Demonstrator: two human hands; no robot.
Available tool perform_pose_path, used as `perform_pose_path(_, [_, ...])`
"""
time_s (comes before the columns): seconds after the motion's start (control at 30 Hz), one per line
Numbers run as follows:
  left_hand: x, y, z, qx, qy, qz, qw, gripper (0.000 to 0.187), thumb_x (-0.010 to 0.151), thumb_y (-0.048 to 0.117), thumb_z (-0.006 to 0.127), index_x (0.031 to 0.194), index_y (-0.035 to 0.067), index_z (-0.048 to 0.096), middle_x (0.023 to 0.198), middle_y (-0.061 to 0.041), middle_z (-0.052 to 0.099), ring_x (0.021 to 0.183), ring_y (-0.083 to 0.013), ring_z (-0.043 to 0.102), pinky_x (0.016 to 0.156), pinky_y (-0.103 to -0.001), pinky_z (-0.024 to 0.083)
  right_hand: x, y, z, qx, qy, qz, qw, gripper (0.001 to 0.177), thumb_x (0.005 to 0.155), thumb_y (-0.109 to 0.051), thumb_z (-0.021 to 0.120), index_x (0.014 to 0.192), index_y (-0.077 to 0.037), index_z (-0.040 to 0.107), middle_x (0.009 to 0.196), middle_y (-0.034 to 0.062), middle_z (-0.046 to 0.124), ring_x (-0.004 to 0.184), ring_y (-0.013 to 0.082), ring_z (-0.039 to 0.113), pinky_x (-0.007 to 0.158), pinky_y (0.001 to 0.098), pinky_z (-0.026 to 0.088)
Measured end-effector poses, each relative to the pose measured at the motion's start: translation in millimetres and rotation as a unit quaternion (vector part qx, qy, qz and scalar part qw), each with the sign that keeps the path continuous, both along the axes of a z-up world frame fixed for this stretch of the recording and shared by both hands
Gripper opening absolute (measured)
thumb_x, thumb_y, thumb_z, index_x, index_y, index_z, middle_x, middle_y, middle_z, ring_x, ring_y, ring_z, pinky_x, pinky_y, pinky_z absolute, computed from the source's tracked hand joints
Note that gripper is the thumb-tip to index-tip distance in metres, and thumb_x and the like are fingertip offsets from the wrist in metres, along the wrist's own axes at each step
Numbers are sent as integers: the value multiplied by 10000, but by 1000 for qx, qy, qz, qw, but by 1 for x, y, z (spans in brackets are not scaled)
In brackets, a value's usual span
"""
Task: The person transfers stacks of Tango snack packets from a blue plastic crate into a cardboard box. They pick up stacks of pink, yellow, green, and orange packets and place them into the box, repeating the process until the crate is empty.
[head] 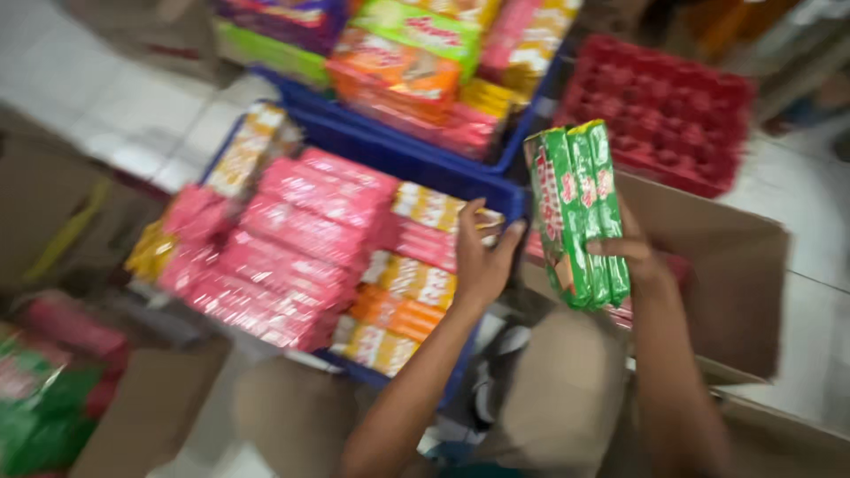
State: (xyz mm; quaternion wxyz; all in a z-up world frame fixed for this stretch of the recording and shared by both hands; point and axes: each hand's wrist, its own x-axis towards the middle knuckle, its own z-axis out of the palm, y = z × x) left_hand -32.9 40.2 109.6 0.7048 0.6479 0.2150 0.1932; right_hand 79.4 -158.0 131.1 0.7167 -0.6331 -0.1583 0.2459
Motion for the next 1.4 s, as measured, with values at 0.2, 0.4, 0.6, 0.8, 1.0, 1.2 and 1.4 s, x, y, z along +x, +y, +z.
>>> perform_pose_path(0.2, [-22, 42, 124, 68, 100, -14, 993, 1372, 599, 401, 821, 1628, 74, -25, 1456, -342, 473, 1320, -521, 530, 1120, -601, 444, 4, 101, -1, 34, -123, 107, 986, 1263, 598, 130, 790, 1675, -161, 198, 1545, 223, 425, 1231, 304, 529, 1065, 451, 472])
perform_pose_path(0.4, [-18, 115, 130, 138, 111, 8, 984, 1286, 709, 300, 815, 1613, 23, -56, 1501, -341, 452, 1381, -508, 493, 1184, -579, 404, -30, 174, 55, -94, -159, 145, 972, 1240, 681, -197, 889, 1688, -263, 168, 1511, 313, 487, 1364, 479, 503, 1128, 575, 412])
perform_pose_path(0.6, [33, 199, 89, 123, 234, 76, 961, 1280, 721, 583, 745, 1631, 110, -21, 1422, -319, 553, 1349, -434, 564, 1124, -534, 458, -15, 152, 21, -148, -41, 71, 986, 1009, 855, 34, 663, 1684, -199, 138, 1557, 445, 257, 1326, 634, 436, 1110, 671, 385])
perform_pose_path(0.8, [83, 255, 69, 223, 408, 123, 877, 1100, 869, 662, 508, 1662, 185, -85, 1570, -388, 174, 1378, -572, 462, 1138, -568, 433, 15, 135, -1, -209, -26, 14, 978, 870, 922, -272, 708, 1667, -216, 263, 1557, 381, 364, 1296, 567, 508, 1051, 585, 469])
perform_pose_path(1.0, [116, 305, -28, 298, 535, 110, 783, 964, 973, 687, 414, 1676, 237, -69, 1529, -329, 294, 1372, -560, 445, 1138, -555, 406, 33, 129, -28, -241, -67, 14, 968, 873, 881, -248, 801, 1635, -233, 360, 1480, 395, 429, 1149, 532, 623, 931, 544, 541])
perform_pose_path(1.2, [121, 291, -17, 296, 611, 113, 725, 870, 969, 633, 534, 1631, 253, 117, 1498, -343, 356, 1215, -485, 543, 789, -500, 527, 30, 137, -3, -227, -29, -2, 974, 898, 860, -195, 796, 1635, -222, 344, 1486, 421, 406, 1211, 520, 603, 967, 539, 531])
perform_pose_path(1.4, [109, 280, 3, 565, 441, -10, 697, 594, 976, 437, 451, 1530, 242, 539, 1711, -65, 262, 1593, -323, 67, 1238, -617, 182, 31, 137, -9, -211, -50, 9, 976, 914, 825, -198, 835, 1618, -218, 380, 1494, 425, 393, 1183, 509, 622, 960, 540, 533])
